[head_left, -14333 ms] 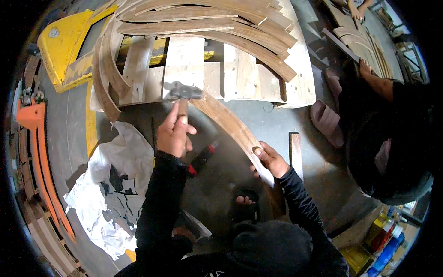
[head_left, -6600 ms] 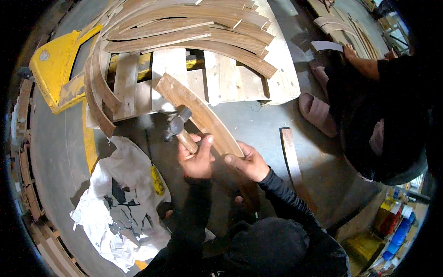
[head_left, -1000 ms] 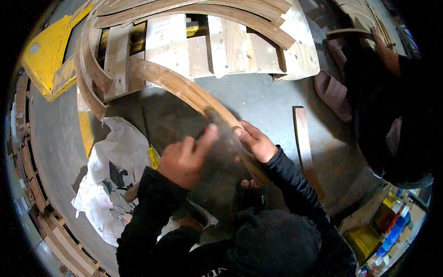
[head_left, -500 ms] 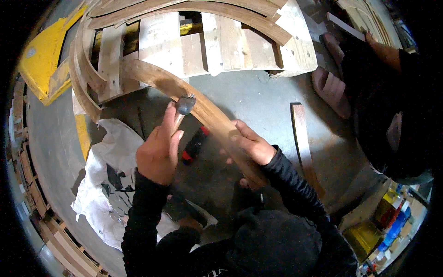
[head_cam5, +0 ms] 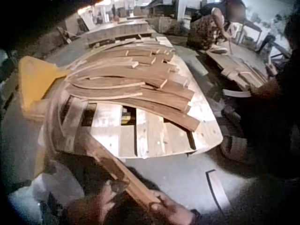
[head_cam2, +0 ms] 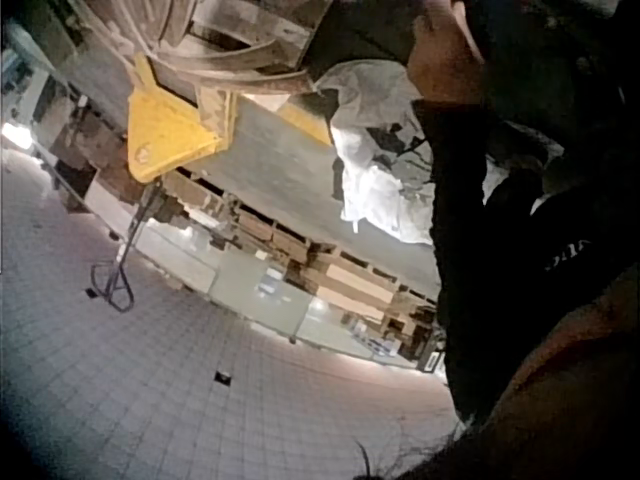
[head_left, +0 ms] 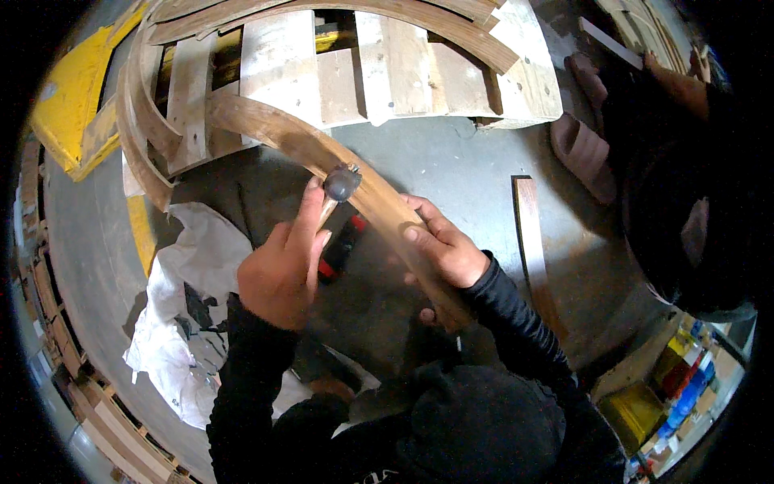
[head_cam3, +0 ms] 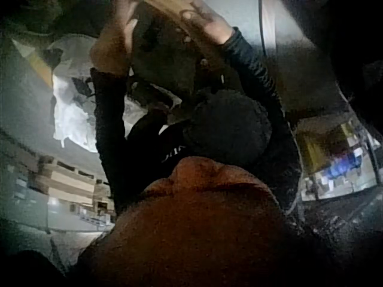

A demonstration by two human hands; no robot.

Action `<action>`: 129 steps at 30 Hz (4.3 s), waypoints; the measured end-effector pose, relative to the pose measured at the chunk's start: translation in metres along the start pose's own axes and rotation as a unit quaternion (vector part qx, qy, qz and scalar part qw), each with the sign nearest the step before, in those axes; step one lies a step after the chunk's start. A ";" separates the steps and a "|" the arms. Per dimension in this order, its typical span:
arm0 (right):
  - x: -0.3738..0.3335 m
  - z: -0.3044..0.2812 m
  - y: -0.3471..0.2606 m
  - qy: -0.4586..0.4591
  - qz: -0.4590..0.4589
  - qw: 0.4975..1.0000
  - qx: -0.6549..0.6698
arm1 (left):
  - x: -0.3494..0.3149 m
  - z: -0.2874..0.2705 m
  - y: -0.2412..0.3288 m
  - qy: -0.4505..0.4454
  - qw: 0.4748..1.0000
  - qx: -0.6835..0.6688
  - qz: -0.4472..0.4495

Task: The person refines the edges of curved wooden components using a hand scraper and a hammer, and trims excess material from the ends with a utility knife, while sitting on the floor of a woodworking workshop.

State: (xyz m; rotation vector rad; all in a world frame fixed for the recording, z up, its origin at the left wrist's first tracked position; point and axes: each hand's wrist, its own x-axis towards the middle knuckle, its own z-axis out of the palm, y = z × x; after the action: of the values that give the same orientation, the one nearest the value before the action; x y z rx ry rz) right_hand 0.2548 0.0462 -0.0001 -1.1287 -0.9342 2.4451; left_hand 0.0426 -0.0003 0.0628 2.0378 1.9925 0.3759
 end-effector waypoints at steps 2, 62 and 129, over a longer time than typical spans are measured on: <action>0.002 -0.003 0.002 0.001 -0.004 1.000 -0.020 | 0.002 0.001 -0.004 -0.027 0.999 0.015 -0.014; 0.013 -0.008 0.010 0.003 -0.015 0.998 -0.068 | -0.001 0.005 -0.002 0.046 0.998 -0.028 -0.010; 0.004 -0.001 0.011 0.041 -0.006 0.996 -0.084 | -0.004 0.005 -0.002 0.044 0.998 -0.051 -0.020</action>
State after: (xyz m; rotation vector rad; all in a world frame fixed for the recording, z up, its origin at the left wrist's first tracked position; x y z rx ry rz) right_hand 0.2529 0.0405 -0.0100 -1.2629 -1.1359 2.3267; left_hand 0.0430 -0.0045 0.0574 1.9479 2.0166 0.5567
